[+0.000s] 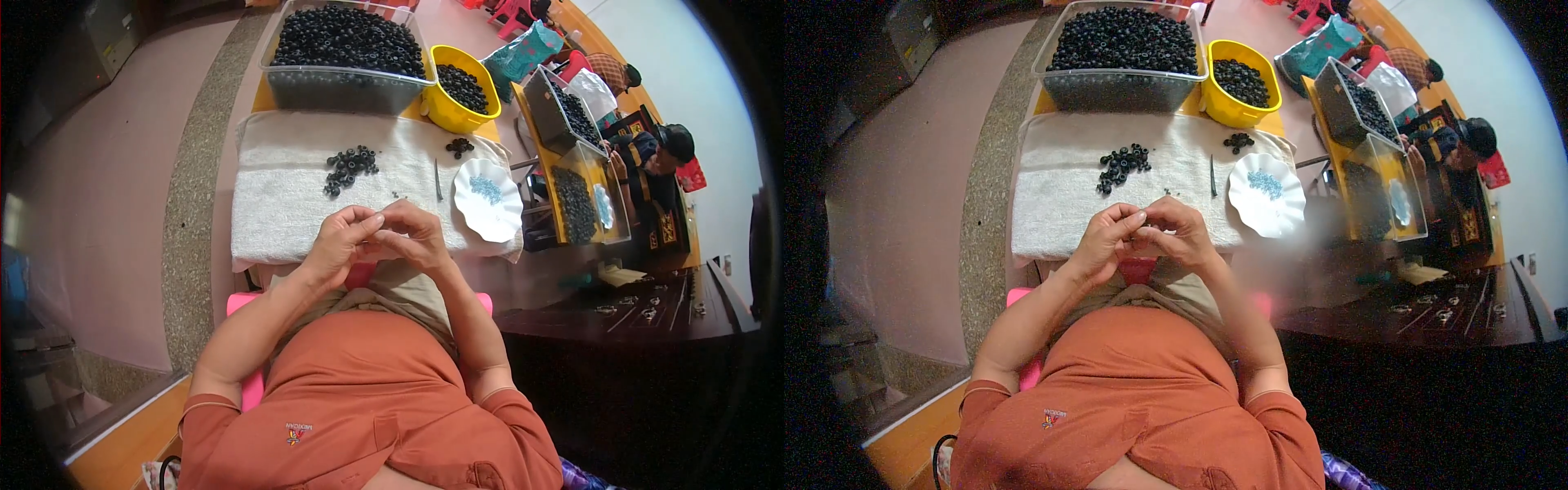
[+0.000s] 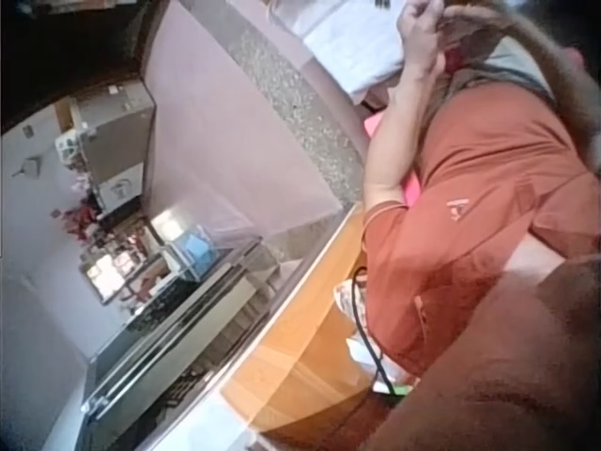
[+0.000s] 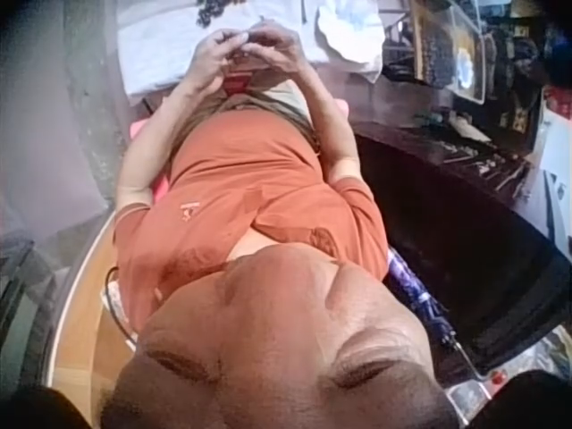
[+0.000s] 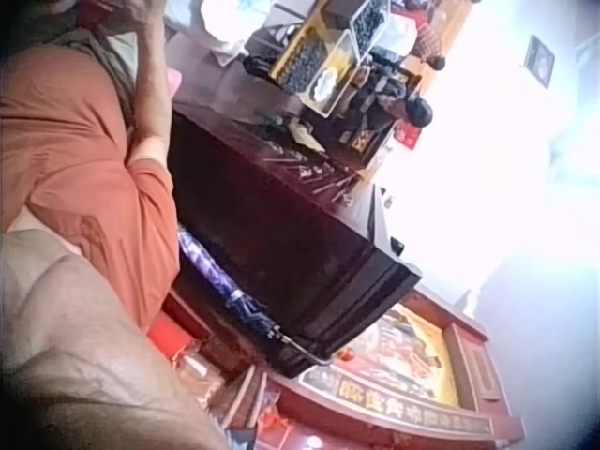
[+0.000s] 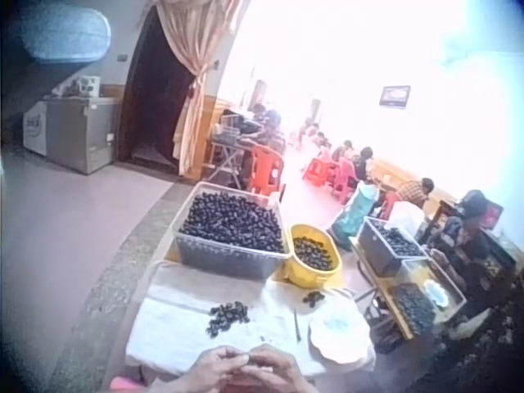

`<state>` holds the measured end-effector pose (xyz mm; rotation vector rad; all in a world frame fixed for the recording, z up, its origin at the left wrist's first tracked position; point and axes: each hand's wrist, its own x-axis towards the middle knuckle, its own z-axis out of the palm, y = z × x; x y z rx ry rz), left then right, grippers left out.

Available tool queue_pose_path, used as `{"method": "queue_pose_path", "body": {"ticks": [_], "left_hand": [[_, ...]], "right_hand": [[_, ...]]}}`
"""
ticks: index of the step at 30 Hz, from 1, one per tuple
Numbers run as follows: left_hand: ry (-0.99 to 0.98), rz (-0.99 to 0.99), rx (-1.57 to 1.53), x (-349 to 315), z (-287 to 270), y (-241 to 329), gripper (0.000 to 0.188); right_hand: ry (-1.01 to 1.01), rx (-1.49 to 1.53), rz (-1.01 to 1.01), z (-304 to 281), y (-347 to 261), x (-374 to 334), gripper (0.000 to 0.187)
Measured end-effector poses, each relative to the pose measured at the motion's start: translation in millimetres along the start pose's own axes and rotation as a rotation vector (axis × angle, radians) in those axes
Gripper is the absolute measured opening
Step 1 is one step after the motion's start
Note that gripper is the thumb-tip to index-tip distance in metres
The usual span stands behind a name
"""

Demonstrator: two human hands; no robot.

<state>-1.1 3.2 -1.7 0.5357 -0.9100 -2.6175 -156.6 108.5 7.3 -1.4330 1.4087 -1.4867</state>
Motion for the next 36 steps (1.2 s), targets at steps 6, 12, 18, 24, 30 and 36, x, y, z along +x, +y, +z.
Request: {"method": "queue_pose_path", "body": {"ticks": [6, 12, 18, 24, 30, 36], "left_hand": [[-0.012, 0.025, 0.054, -0.1, 0.1, -1.5, 0.017], [-0.014, -0.006, 0.000, -1.8, 2.7, 1.7, 0.017], [-0.027, -0.027, 0.004, 0.4, -0.3, 3.6, 0.017], [-0.008, -0.007, -0.005, 1.6, -1.7, 1.4, 0.015], [0.008, -0.024, 0.008, 0.8, 6.2, 1.5, 0.015], [0.077, -0.026, 0.048, -0.2, 0.5, 2.7, 0.010]], "right_hand": [[-0.011, -0.088, -0.036, -2.9, 7.6, -2.4, 0.018], [0.021, -0.174, -0.056, -1.3, 0.3, -2.6, 0.016], [0.113, -0.084, -0.087, 4.5, 3.6, -2.1, 0.017], [0.137, -0.053, -0.102, 6.0, 4.0, -2.6, 0.014], [0.144, -0.105, -0.089, 1.1, -1.5, -9.3, 0.014], [0.208, -0.570, -0.160, -57.9, -30.0, -18.5, 0.015]]}}
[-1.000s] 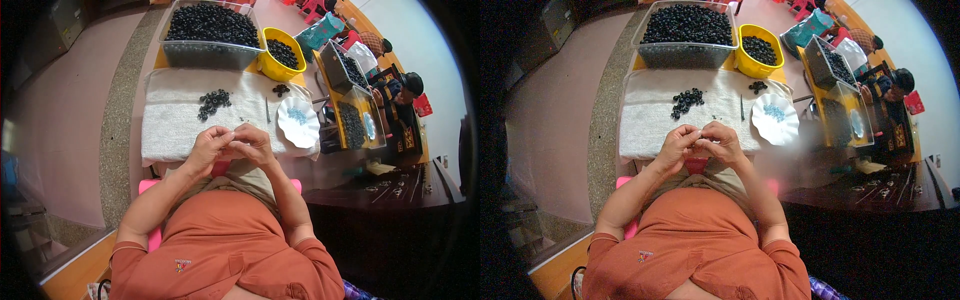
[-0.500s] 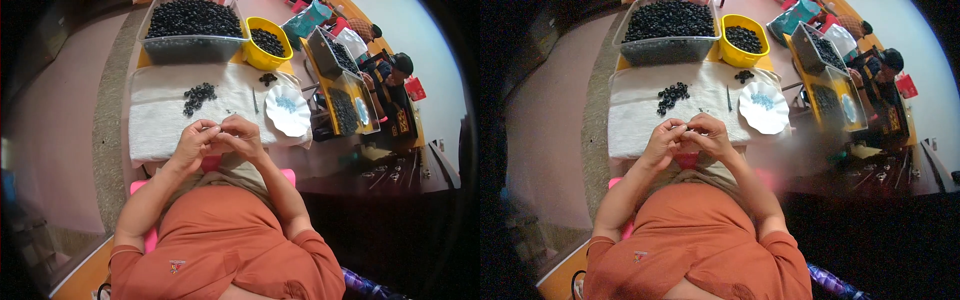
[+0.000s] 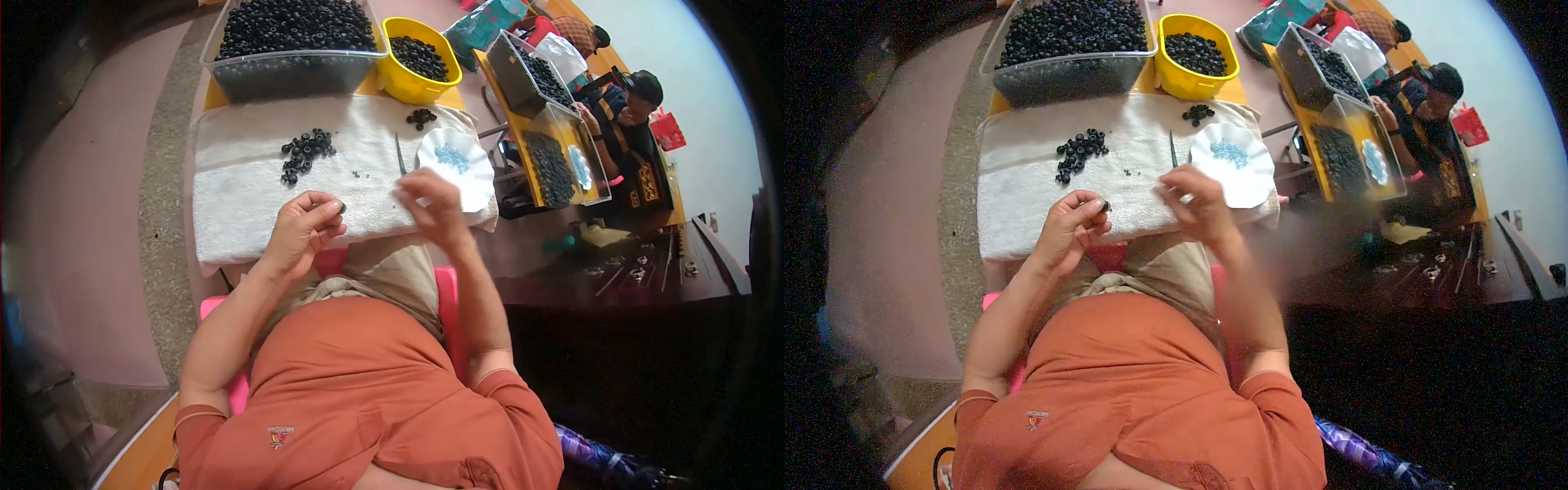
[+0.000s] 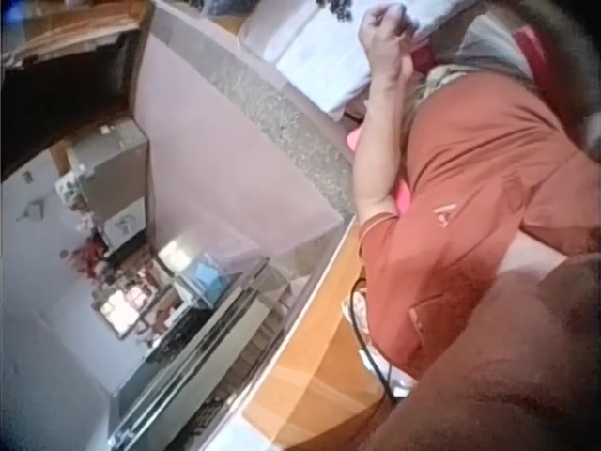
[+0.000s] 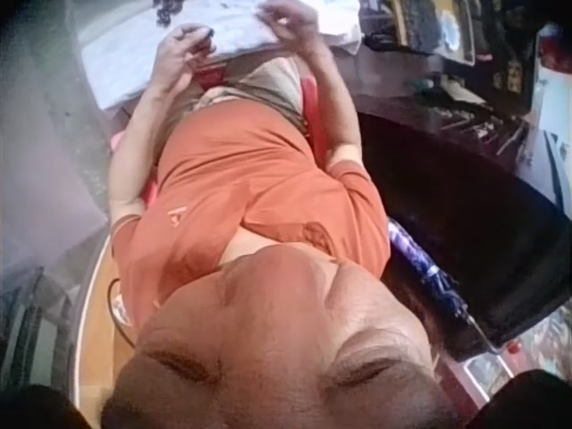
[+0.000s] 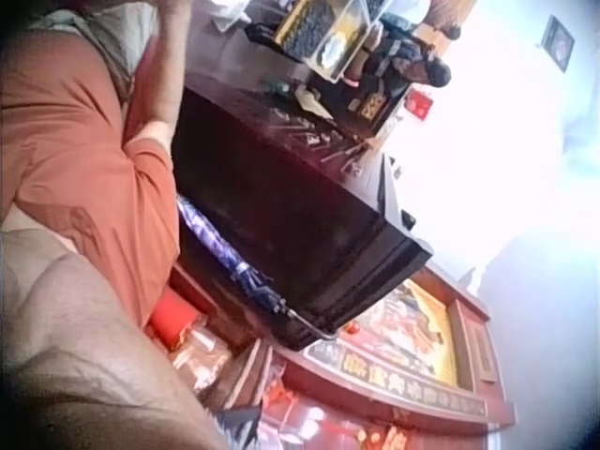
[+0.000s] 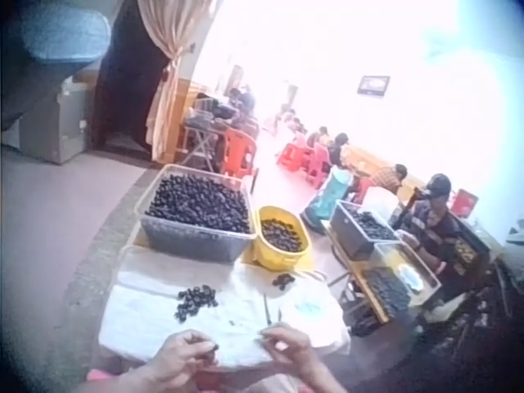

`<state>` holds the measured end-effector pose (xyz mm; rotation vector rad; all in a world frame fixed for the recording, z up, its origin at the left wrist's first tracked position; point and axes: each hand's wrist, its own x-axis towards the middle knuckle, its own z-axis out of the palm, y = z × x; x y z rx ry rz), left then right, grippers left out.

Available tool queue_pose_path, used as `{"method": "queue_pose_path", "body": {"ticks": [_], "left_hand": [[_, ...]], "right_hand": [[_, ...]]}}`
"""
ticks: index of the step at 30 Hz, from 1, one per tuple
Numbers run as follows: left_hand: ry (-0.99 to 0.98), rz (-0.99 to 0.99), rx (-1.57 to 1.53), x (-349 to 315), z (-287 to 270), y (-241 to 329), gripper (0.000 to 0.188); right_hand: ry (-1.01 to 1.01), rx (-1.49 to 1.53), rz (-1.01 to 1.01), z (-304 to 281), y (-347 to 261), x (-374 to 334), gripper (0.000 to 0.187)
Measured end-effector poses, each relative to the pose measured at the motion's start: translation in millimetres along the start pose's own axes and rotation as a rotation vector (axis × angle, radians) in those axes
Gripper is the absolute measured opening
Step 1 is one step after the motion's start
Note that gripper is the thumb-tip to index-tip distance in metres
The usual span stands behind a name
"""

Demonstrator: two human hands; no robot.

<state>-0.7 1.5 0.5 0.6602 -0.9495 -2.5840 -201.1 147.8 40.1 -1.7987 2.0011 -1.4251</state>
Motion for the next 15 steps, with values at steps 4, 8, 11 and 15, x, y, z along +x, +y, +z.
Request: {"method": "queue_pose_path", "body": {"ticks": [4, 8, 11, 15], "left_hand": [[-0.006, -0.002, 0.010, 2.0, 2.6, -1.7, 0.009], [-0.002, 0.004, 0.001, 3.0, 1.2, -3.7, 0.009], [-0.002, 0.006, 0.019, 2.1, 1.1, -4.1, 0.009], [-0.002, 0.007, 0.021, 2.1, 0.5, -3.8, 0.009]], "right_hand": [[0.072, -0.383, 0.241, -75.9, 47.4, -8.7, 0.013], [-0.152, -0.785, 0.474, -115.3, 57.8, -7.9, 0.021], [-0.258, -0.855, 0.489, -118.3, 62.2, -7.1, 0.022], [-0.370, -0.911, 0.517, -112.7, 63.8, 0.3, 0.021]]}}
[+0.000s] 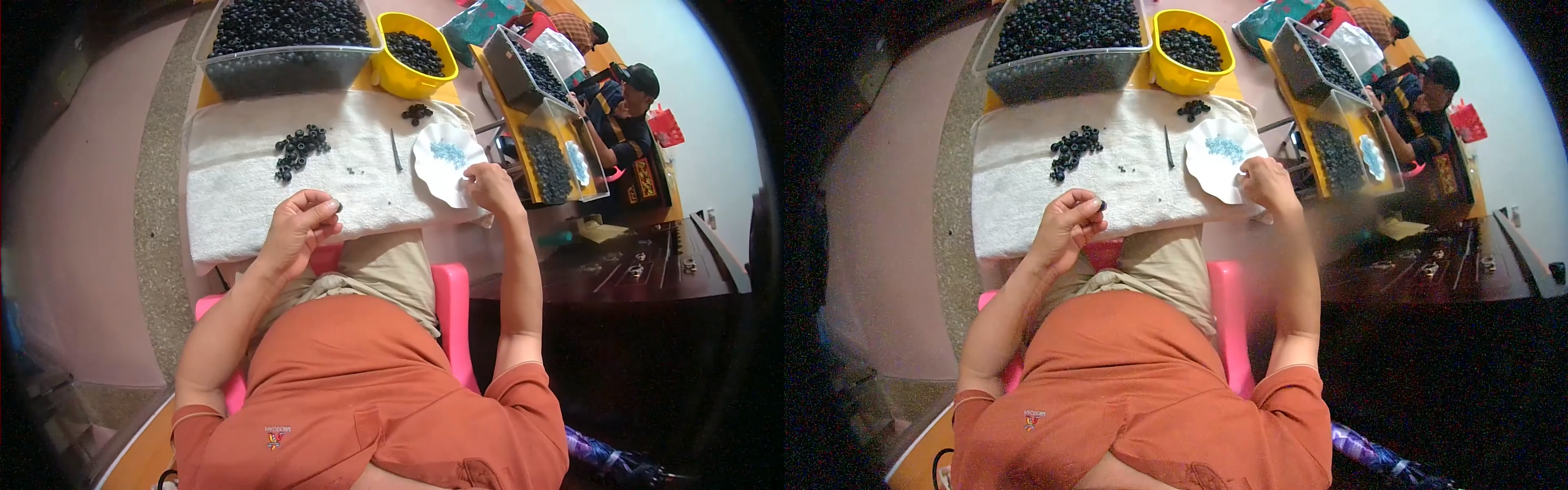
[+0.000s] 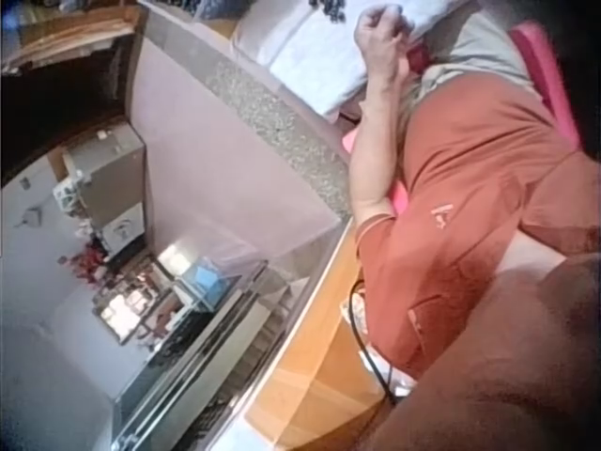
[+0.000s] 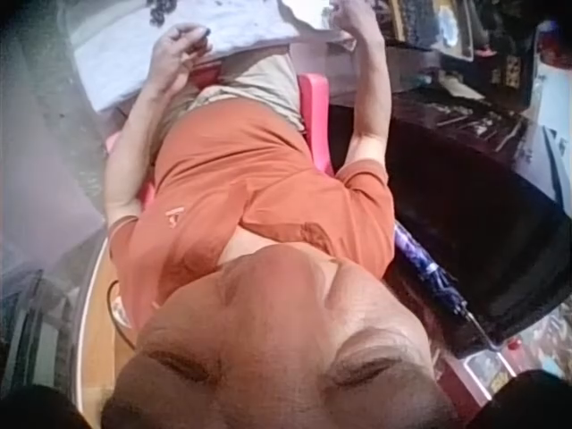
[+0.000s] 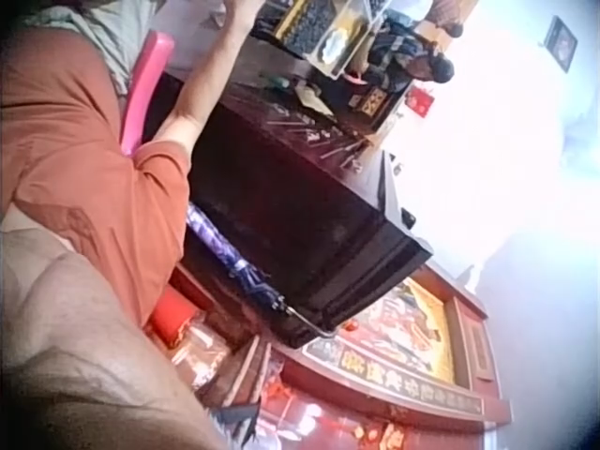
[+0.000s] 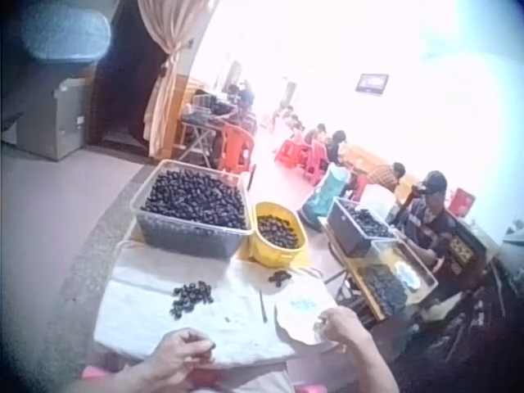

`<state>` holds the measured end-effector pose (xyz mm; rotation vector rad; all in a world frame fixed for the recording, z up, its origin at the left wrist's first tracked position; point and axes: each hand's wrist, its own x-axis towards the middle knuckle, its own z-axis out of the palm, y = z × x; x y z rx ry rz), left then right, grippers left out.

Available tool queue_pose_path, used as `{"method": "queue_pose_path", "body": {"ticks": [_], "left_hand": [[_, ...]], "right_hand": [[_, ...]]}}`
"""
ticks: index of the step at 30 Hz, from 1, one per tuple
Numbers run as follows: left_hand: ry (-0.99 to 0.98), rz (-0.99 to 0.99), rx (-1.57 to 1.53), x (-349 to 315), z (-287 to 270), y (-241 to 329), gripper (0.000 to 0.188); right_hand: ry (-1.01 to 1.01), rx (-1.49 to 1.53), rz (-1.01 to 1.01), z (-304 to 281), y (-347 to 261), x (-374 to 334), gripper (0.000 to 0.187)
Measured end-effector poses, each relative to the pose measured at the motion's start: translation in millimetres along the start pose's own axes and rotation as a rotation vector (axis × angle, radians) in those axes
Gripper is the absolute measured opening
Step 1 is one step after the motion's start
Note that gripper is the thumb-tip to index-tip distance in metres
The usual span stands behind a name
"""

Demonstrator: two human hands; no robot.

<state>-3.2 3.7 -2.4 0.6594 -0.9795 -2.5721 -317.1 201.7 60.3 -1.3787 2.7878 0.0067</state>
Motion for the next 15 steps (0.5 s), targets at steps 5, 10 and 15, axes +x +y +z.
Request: {"method": "queue_pose_path", "body": {"ticks": [5, 10, 15], "left_hand": [[0.001, -0.001, 0.007, 0.2, 1.3, 1.1, 0.009], [-0.025, 0.006, 0.003, 0.3, -1.5, 0.1, 0.011], [-0.011, 0.006, 0.009, 0.3, -1.2, -0.2, 0.010]], "right_hand": [[-0.039, 0.021, 0.004, 8.1, 4.8, 7.0, 0.021], [-0.043, 0.090, -0.059, 9.4, 2.3, 10.5, 0.021], [0.002, 0.147, -0.071, 5.5, -10.1, 3.9, 0.020]]}}
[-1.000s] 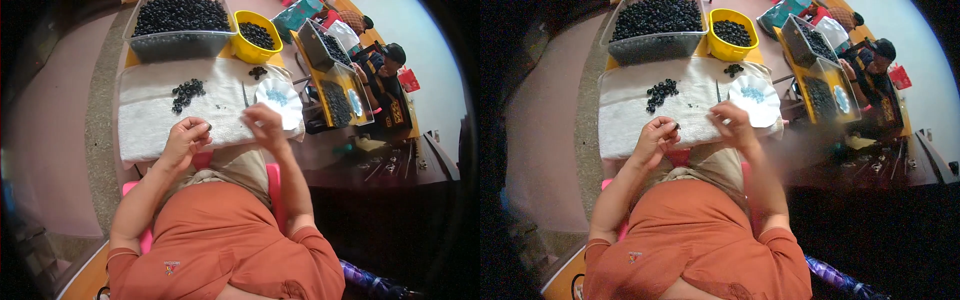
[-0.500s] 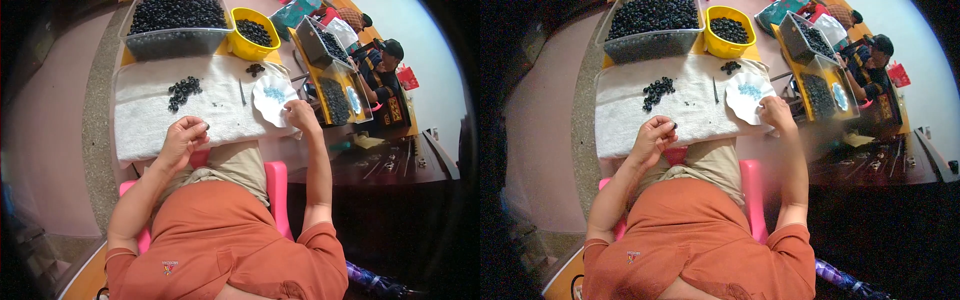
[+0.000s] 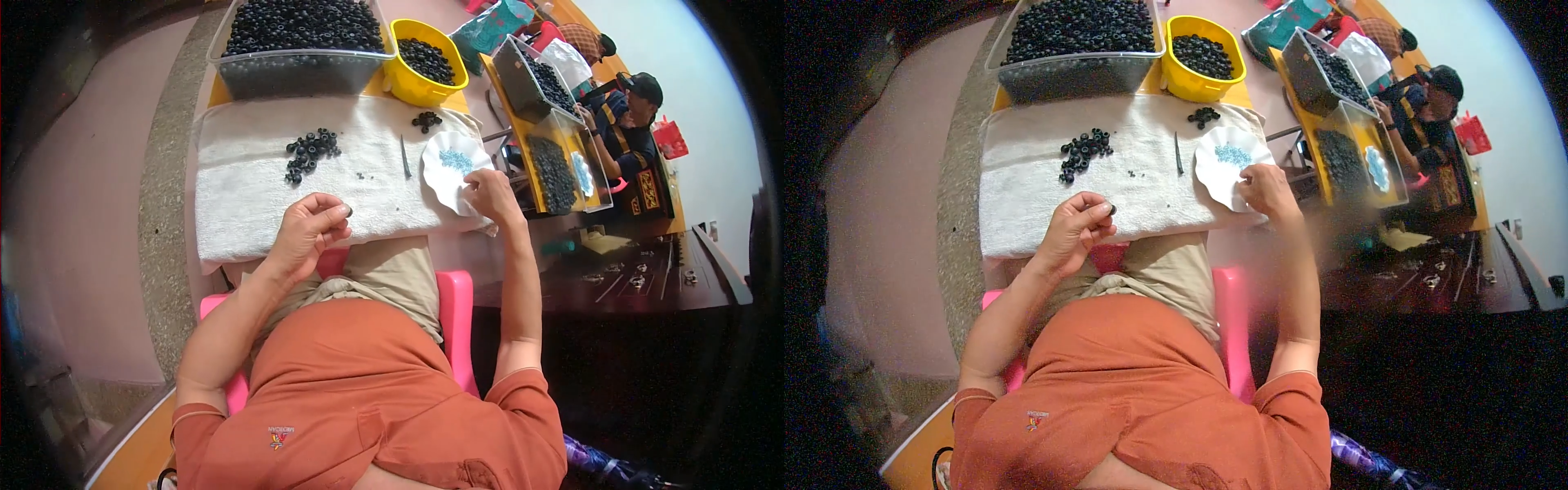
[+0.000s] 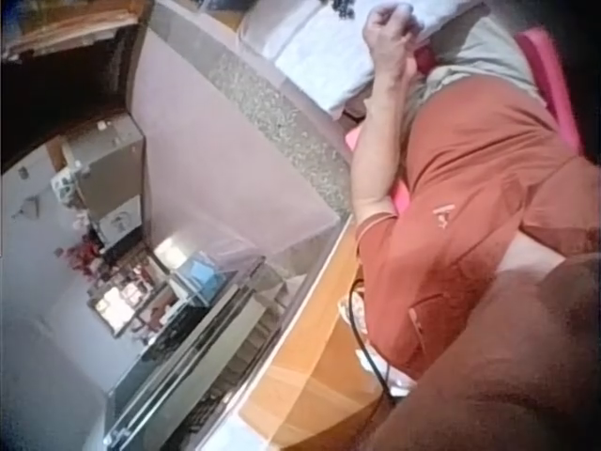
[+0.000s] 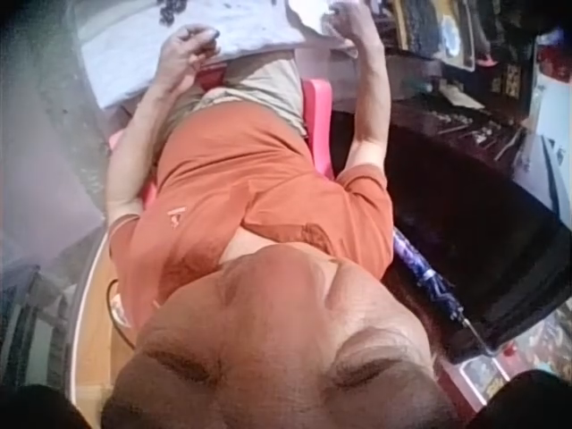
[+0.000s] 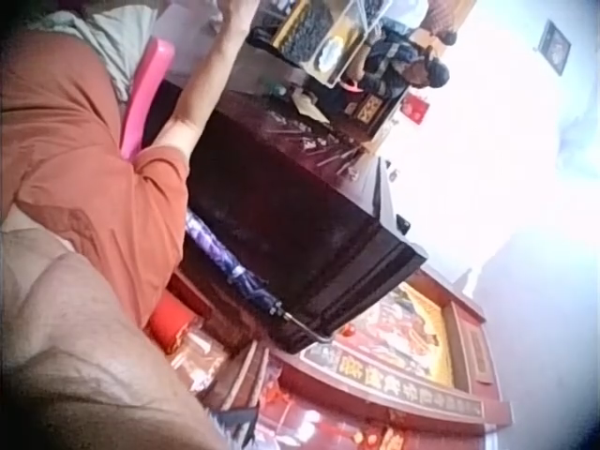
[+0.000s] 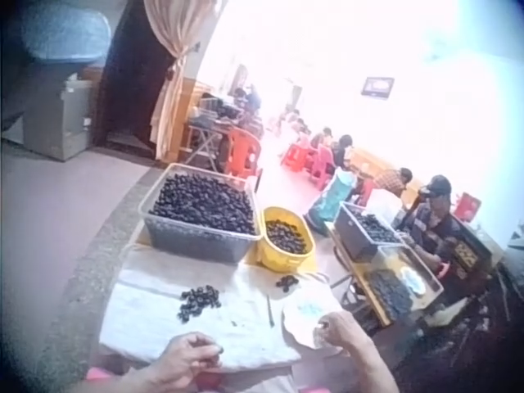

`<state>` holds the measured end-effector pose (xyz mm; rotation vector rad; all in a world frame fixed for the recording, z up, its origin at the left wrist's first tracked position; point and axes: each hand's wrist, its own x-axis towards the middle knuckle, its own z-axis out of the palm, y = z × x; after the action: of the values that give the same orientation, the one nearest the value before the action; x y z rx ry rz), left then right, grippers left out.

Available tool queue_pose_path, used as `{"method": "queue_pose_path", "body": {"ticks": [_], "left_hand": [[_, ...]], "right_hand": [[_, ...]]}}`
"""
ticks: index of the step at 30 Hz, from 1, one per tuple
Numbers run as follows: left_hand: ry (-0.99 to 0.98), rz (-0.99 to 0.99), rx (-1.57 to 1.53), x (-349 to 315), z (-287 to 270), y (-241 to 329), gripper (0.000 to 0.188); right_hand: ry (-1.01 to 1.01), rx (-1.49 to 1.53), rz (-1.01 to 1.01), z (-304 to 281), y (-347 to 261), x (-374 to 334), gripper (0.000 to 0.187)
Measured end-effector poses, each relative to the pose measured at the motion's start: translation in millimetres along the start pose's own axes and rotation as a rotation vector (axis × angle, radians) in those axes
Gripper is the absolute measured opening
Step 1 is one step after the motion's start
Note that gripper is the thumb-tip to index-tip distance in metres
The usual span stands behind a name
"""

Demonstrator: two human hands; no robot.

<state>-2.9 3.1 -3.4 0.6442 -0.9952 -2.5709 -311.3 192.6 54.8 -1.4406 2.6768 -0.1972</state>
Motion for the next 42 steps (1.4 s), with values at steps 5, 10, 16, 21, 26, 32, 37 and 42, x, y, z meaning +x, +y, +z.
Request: {"method": "queue_pose_path", "body": {"ticks": [5, 10, 16, 21, 26, 32, 37, 42], "left_hand": [[-0.007, 0.000, 0.024, -2.5, 3.0, 1.3, 0.011], [-0.024, 0.001, 0.022, -1.8, 3.4, -0.9, 0.010], [-0.073, 0.002, 0.045, -2.1, 2.7, -1.8, 0.010], [-0.111, -0.009, 0.021, -2.2, 0.8, -5.0, 0.013], [-0.172, -0.013, 0.024, -4.6, 3.2, -2.2, 0.015], [-0.236, -0.037, 0.060, -4.5, 1.8, -1.4, 0.015], [-0.286, -0.075, 0.042, -5.0, 1.8, 0.3, 0.015], [-0.295, -0.114, 0.012, -6.2, 4.0, 2.7, 0.016]], "right_hand": [[0.110, 0.510, 0.045, 7.0, 2.1, -5.1, 0.016], [0.182, 0.773, -0.066, 16.6, -29.1, -9.5, 0.014], [-0.081, 1.223, -0.146, 26.6, -79.6, -14.2, 0.006], [-0.318, 1.301, -0.225, 35.8, -122.4, -16.4, 0.005], [-0.485, 1.440, -0.226, 49.3, -134.3, -16.8, 0.011], [-0.533, 1.482, -0.230, 45.7, -136.6, -17.4, 0.012], [-0.585, 1.483, -0.216, 48.2, -134.1, -17.1, 0.011], [-0.596, 1.487, -0.232, 48.3, -134.6, -18.3, 0.010]]}}
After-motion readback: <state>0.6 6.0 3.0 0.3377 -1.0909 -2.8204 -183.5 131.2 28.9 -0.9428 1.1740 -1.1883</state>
